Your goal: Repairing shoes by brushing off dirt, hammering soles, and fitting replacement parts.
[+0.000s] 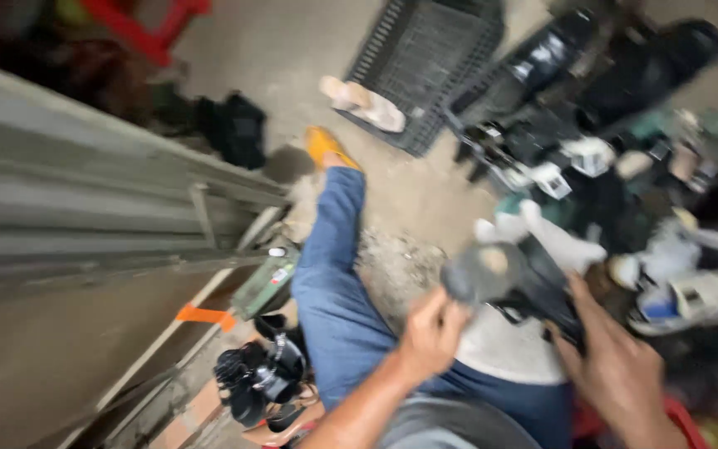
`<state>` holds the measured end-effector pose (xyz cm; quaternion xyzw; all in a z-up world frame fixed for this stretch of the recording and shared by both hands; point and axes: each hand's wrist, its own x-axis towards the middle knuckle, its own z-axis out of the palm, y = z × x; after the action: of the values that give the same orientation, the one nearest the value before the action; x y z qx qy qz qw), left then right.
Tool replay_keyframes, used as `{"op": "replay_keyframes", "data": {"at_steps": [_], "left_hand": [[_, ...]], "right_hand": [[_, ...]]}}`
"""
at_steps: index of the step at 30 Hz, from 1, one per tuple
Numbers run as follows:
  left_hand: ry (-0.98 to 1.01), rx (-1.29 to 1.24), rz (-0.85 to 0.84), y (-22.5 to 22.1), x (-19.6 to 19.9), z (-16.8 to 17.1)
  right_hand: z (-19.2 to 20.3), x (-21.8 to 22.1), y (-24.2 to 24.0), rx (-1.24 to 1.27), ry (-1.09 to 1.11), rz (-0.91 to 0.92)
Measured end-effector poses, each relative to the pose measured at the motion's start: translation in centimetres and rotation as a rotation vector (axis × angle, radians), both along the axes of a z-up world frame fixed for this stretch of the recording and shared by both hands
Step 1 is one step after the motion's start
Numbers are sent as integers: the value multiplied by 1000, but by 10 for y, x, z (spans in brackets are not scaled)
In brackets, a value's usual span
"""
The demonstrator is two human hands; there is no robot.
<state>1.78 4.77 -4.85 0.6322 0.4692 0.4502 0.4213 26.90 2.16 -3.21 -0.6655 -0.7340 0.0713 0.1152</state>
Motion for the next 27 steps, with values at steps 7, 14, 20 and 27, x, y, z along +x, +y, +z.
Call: {"op": "replay_keyframes", "data": {"at_steps": [7,14,20,27], "left_hand": [[-62,-127,160,6,-13,-1],[-117,-101,66,22,-15,30],[-253,-200,95,18,2,25],[-110,-291,-81,7,0,-5]], "right_hand": [[26,-10,12,-16,54,-9],[31,-5,17,5,78,51],[26,6,18,-3,108,104],[71,-9,26,-91,268,191]]}}
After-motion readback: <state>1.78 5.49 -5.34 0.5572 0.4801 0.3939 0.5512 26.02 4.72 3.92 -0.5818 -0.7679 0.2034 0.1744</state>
